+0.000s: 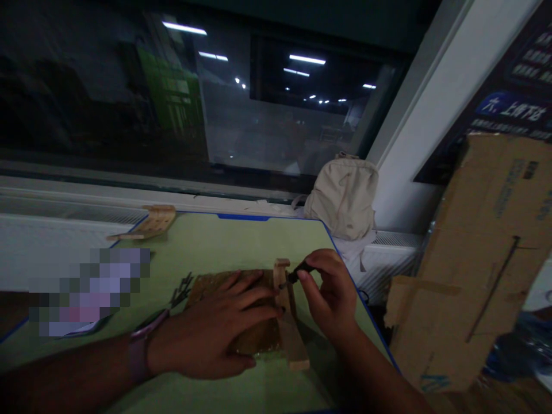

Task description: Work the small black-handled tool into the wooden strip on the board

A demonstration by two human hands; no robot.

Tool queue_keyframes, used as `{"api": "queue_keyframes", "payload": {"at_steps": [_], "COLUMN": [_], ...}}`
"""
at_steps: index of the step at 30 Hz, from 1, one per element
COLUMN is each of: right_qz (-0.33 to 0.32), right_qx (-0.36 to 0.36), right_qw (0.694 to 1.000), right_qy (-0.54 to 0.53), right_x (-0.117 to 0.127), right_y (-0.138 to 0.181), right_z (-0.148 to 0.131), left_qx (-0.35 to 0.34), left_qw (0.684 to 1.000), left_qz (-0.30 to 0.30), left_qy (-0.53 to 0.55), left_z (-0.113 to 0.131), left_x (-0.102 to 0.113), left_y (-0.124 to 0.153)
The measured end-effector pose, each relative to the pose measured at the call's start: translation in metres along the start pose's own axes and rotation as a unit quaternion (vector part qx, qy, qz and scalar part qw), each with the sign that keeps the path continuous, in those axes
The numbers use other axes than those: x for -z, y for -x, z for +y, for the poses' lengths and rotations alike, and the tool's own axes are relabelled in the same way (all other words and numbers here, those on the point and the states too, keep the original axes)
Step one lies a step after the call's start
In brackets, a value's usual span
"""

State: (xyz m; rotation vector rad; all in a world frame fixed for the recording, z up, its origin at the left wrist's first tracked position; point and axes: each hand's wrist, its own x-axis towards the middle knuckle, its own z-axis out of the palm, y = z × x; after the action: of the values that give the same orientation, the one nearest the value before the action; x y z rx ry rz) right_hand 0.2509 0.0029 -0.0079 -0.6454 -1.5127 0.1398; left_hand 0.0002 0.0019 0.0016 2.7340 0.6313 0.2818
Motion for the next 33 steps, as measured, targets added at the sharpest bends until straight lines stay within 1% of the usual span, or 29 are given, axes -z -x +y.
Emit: {"api": "queue_keyframes", "payload": {"at_steps": [3, 7, 10, 13, 15, 19, 22, 24, 26, 30, 33], "right_qz": [-0.007, -0.013, 0.003, 0.034, 0.036, -0.013, -0.051, -0.059, -0.043, 0.024, 0.027], "right_qx": [-0.005, -0.046, -0.062, -0.042, -0.022, -0.024, -0.037, -0.042, -0.048, -0.037, -0.014], "right_qw": [1.0, 0.999, 0.998, 0.998, 0.999, 0.997, 0.996, 0.995, 0.996, 0.998, 0.998], "right_qy": [0.023, -0.014, -0.032, -0.018, 0.009, 0.068, 0.069, 0.063, 0.059, 0.046, 0.062], "right_x": [-0.0003, -0.0047, -0.0068, -0.0063, -0.0044, 0.0008, 0.0023, 0.0015, -0.0003, -0.0033, -0.0028], "right_y": [0.0014, 0.0047, 0.0047, 0.0018, -0.0004, -0.0007, 0.002, 0.0035, 0.0038, 0.0016, 0.0], "right_z": [-0.0015, -0.0033, -0.0017, 0.0008, 0.0014, -0.001, -0.0029, -0.0031, -0.0025, 0.0, 0.0013], "left_qx": [0.0, -0.002, -0.002, 0.003, 0.006, 0.004, 0.008, 0.008, 0.005, 0.004, 0.004], "left_qw": [1.0, 1.0, 1.0, 1.0, 1.0, 1.0, 1.0, 1.0, 1.0, 1.0, 1.0], "left_qz": [0.002, 0.007, 0.004, 0.0, -0.001, 0.001, -0.004, -0.007, -0.006, -0.001, 0.001], "left_qy": [0.0, 0.0, -0.003, 0.001, 0.003, 0.004, 0.001, -0.003, -0.004, -0.003, -0.003], "left_z": [-0.0003, -0.0009, -0.0009, 0.0001, 0.0007, 0.0013, 0.0019, 0.0023, 0.0024, 0.0016, 0.0012], "left_x": [-0.0002, -0.0012, -0.0011, 0.0, 0.0005, 0.0007, 0.0015, 0.0023, 0.0026, 0.0009, 0.0002], "left_y": [0.0, -0.0001, -0.0006, -0.0006, -0.0002, 0.0006, 0.0003, -0.0002, -0.0007, -0.0006, -0.0004]}}
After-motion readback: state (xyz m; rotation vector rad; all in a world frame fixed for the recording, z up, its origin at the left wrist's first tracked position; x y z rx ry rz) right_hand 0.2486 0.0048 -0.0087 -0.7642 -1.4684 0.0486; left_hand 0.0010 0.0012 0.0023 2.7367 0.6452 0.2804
